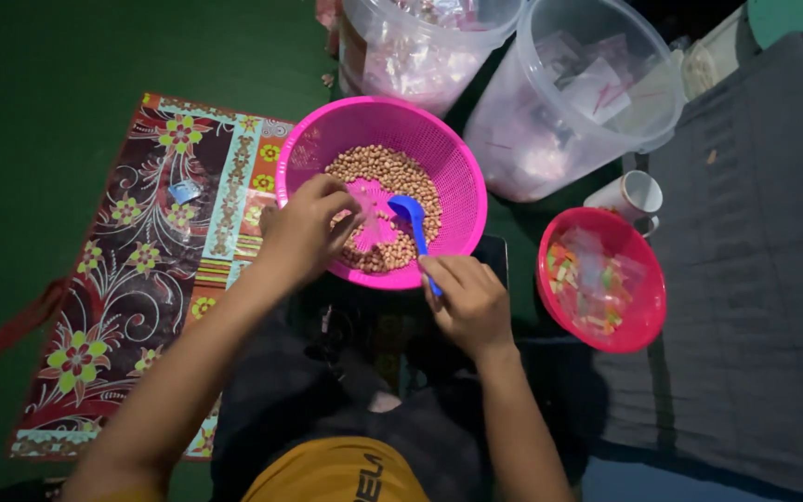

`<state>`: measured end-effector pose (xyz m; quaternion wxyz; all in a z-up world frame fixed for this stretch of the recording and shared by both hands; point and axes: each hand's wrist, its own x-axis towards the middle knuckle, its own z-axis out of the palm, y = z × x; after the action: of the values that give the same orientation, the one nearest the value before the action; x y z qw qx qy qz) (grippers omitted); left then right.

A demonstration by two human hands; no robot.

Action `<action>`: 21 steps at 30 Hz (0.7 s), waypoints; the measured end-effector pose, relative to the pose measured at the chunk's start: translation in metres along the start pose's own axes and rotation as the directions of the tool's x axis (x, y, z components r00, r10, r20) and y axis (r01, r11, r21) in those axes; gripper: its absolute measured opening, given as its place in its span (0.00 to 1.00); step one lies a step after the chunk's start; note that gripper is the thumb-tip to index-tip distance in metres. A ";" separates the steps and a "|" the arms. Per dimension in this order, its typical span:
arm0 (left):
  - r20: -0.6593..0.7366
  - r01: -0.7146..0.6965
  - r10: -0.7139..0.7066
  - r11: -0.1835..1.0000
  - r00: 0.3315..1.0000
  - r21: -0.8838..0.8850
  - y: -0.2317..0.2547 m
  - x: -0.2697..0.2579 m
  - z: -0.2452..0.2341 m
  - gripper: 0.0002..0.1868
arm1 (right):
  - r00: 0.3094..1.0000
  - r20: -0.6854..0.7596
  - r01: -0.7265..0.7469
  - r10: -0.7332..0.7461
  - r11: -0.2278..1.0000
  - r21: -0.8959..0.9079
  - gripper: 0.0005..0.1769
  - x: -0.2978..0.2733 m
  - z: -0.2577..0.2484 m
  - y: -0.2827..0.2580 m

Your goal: Packaging peanuts into small individual plastic bags using a spoon

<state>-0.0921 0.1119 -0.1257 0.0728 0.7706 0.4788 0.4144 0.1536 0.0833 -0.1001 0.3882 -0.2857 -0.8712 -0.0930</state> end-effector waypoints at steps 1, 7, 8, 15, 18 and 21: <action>-0.053 -0.007 0.009 1.000 0.999 0.029 0.009 -0.002 -0.007 0.04 | 0.999 0.035 -0.002 0.002 1.000 -0.004 0.10 -0.002 0.000 0.000; -0.173 -0.095 0.092 0.995 0.981 -0.006 0.060 -0.017 -0.032 0.04 | 0.979 0.168 -0.131 0.114 0.987 0.093 0.24 0.004 -0.023 -0.016; -0.142 -0.098 0.091 0.994 0.986 -0.045 0.071 -0.022 -0.037 0.05 | 0.979 0.128 -0.178 0.158 0.972 0.157 0.25 0.009 -0.028 -0.022; -0.043 -0.208 0.204 0.943 0.978 -0.261 0.121 -0.037 -0.047 0.08 | 0.907 0.329 -0.390 0.261 0.815 0.429 0.27 0.019 -0.057 -0.063; -0.011 -0.240 0.251 0.912 0.968 -0.334 0.125 -0.043 -0.047 0.08 | 0.934 0.181 -0.358 0.309 0.791 0.496 0.06 0.015 -0.053 -0.069; 0.057 -0.173 0.209 0.911 0.976 -0.374 0.122 -0.049 -0.046 0.09 | 0.931 0.117 -0.350 0.345 0.759 0.549 0.01 0.012 -0.053 -0.070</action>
<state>-0.0521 -0.0051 -0.0616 0.1975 0.8055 0.3112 0.4640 0.1401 0.0106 -0.0516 0.4615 -0.3158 -0.7930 0.2417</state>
